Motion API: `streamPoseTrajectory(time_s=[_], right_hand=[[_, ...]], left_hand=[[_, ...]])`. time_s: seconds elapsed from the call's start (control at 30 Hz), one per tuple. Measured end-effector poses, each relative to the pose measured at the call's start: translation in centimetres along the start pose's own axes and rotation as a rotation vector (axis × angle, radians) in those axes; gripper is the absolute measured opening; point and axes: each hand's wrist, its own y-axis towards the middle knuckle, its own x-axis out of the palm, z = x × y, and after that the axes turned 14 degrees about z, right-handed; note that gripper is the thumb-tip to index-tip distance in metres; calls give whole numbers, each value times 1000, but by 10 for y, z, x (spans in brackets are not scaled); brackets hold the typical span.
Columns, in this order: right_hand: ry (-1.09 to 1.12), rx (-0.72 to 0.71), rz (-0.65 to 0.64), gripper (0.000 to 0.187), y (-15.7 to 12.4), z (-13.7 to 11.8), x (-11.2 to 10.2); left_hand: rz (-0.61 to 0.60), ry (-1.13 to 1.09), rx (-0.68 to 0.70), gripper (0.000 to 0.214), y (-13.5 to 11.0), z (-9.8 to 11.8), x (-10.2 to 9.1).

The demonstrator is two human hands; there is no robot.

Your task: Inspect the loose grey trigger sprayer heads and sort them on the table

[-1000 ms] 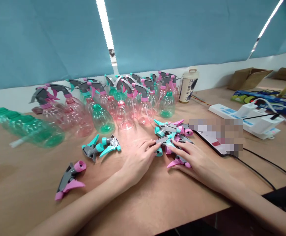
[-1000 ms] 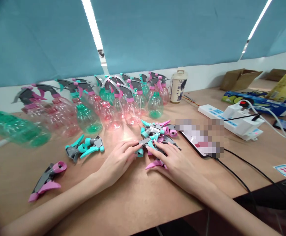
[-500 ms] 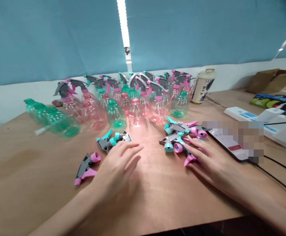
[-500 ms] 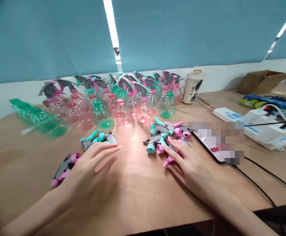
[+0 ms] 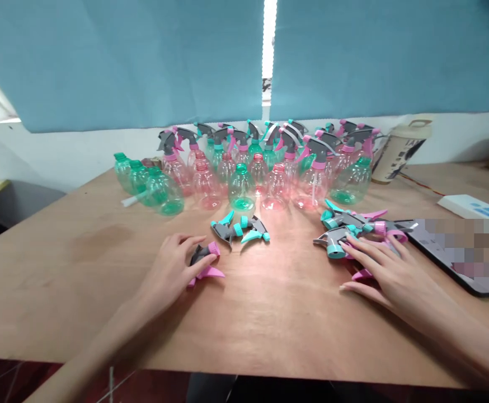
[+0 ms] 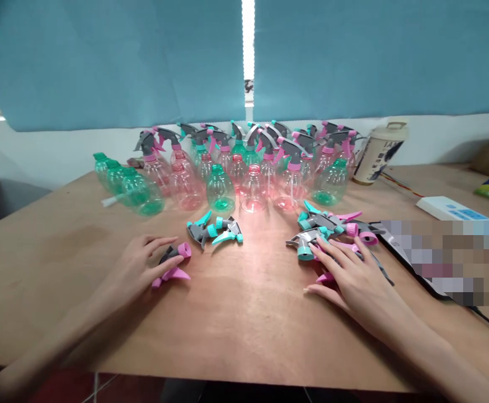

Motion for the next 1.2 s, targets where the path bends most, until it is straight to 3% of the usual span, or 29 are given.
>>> streamPoseTrajectory(time_s=[0.13,0.33,0.5,0.67,0.77,0.9,1.0,1.1,1.2], right_hand=[[-76,-12,-26,74,8,-9,-8],[-19,1,-33,60,45,-33,-22],[207,21,-61,43,87,-59,-25],[570,162,0,13,129,-82,-28],[713,200,-137,10,147,-85,-34],[671,106,-390,10,162,-73,-41],[619,65,-483,12,167,-59,-46],[601,5,-510,17,166,-50,-50],[566,-33,-435,19,162,-47,-52]], left_hand=[[-197,53,1,28,17,-13,15],[-255,-33,3,16,23,6,4],[-121,-158,-27,20,14,38,-5],[-27,-347,16,21,6,63,18],[13,-457,-8,23,4,74,36],[67,-539,-82,22,2,84,56],[100,-577,-57,22,2,90,68],[111,-584,-47,22,1,94,76],[119,-576,-67,24,2,95,77]])
